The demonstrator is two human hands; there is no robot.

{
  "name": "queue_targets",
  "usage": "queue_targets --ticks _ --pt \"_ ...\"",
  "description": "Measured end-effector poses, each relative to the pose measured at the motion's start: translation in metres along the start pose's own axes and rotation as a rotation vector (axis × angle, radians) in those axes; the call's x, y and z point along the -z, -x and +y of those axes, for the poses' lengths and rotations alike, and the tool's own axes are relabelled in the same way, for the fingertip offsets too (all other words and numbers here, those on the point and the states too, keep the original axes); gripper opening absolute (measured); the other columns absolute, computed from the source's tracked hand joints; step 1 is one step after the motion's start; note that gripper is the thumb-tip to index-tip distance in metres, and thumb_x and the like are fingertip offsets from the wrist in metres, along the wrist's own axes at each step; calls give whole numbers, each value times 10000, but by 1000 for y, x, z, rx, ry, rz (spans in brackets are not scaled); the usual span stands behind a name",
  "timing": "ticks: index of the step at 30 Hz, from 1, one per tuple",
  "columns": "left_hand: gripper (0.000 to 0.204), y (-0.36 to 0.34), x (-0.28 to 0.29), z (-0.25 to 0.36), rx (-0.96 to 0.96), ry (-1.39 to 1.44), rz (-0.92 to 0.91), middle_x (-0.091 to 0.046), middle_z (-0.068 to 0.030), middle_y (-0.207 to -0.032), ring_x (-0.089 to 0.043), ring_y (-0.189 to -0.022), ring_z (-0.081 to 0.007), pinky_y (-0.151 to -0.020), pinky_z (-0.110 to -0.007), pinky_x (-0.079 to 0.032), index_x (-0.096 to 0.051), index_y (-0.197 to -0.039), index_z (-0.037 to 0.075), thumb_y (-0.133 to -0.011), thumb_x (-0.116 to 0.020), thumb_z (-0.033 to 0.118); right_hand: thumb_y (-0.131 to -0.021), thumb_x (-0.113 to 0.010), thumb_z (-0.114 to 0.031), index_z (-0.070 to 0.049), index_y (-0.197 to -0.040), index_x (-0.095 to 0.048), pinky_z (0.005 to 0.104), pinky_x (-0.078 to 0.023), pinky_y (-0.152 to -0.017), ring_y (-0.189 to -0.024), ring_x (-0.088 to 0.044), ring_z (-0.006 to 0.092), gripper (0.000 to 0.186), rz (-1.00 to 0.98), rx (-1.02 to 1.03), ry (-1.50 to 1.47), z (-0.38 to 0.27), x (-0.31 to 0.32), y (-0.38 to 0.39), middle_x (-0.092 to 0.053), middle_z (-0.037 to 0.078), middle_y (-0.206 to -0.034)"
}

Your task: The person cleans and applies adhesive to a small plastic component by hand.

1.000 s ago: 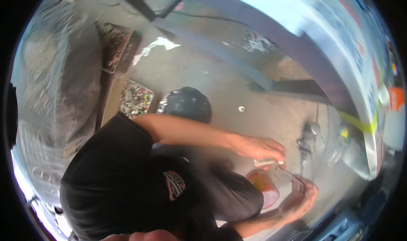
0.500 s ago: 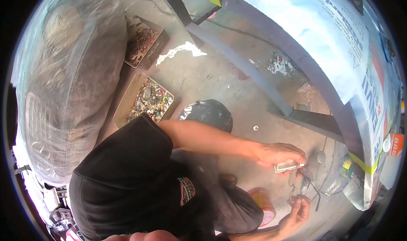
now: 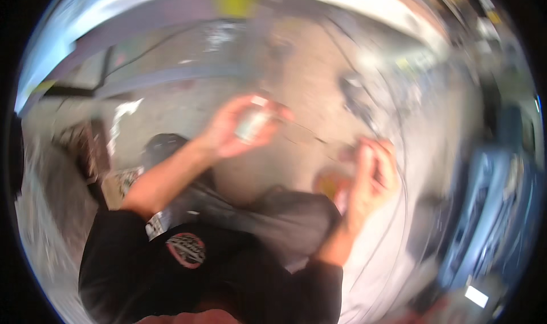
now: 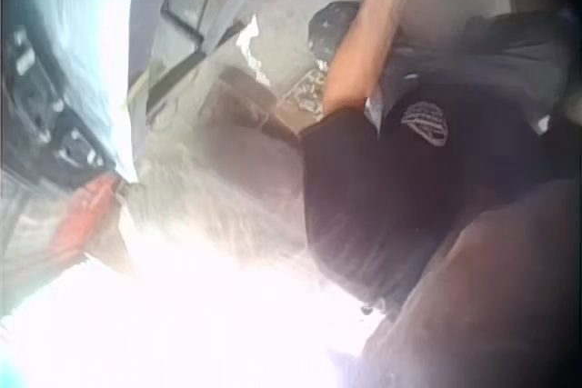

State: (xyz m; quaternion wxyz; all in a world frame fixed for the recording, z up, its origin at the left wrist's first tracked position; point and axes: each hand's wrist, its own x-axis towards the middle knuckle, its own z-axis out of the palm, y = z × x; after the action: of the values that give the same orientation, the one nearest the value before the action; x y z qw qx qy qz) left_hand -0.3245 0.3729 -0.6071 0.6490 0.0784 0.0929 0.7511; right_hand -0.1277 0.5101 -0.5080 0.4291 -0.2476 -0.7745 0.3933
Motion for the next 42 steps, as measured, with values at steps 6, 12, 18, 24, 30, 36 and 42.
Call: queue_targets --ticks 6,12,18,24,30,36,42 --pt "304 9 -3 1 8 -113 0 -581 -157 -1212 -495 -683 -121 -570 -253 -432 -514 -946 116 -1023 -496 409 -878 -683 42 34 -968 -715 269 -483 -577 -668 -636 151 96 14 177 -106 -24 6 14 -695 132 -851" --pt "260 12 -19 -10 10 -237 75 -578 -101 -1022 -505 -680 -119 -529 -246 -418 -504 -957 128 -1022 -479 378 -895 -686 -42 48 -903 -682 284 -488 -561 -602 -623 174 90 -52 60 -350 -34 28 30 -695 166 -831" --pt "220 0 -14 -18 64 -556 279 -627 -49 -955 -532 -669 -98 -533 -241 -404 -536 -961 135 -1018 -482 341 -855 -732 -19 55 -897 -723 267 -446 -468 -549 -601 165 86 -233 172 -398 -26 37 21 -686 157 -743" --pt "193 -1 -8 -19 101 -555 340 -621 -44 -940 -529 -676 -82 -540 -236 -409 -547 -955 138 -1023 -499 312 -822 -731 -15 43 -839 -761 270 -426 -459 -567 -602 179 68 -240 189 -469 -29 40 22 -669 121 -729" --pt "201 -2 -6 -19 138 -559 363 -621 -42 -919 -550 -688 -90 -550 -247 -431 -549 -939 134 -1019 -516 315 -896 -701 -36 36 -914 -717 291 -543 -545 -667 -672 243 76 -35 267 -715 -32 39 33 -644 155 -844" --pt "207 -2 -3 -17 148 -569 372 -633 -44 -921 -559 -688 -96 -561 -257 -442 -548 -936 126 -1015 -517 314 -937 -650 -137 30 -993 -551 343 -531 -457 -573 -606 272 203 -137 217 -765 -53 60 36 -559 189 -876" --pt "221 1 -11 -21 164 -701 437 -589 -29 -948 -527 -691 -81 -549 -235 -422 -530 -941 143 -1027 -491 343 -921 -706 -199 18 -976 -677 237 -542 -420 -615 -577 187 226 38 442 -733 -62 65 48 -507 132 -1020"
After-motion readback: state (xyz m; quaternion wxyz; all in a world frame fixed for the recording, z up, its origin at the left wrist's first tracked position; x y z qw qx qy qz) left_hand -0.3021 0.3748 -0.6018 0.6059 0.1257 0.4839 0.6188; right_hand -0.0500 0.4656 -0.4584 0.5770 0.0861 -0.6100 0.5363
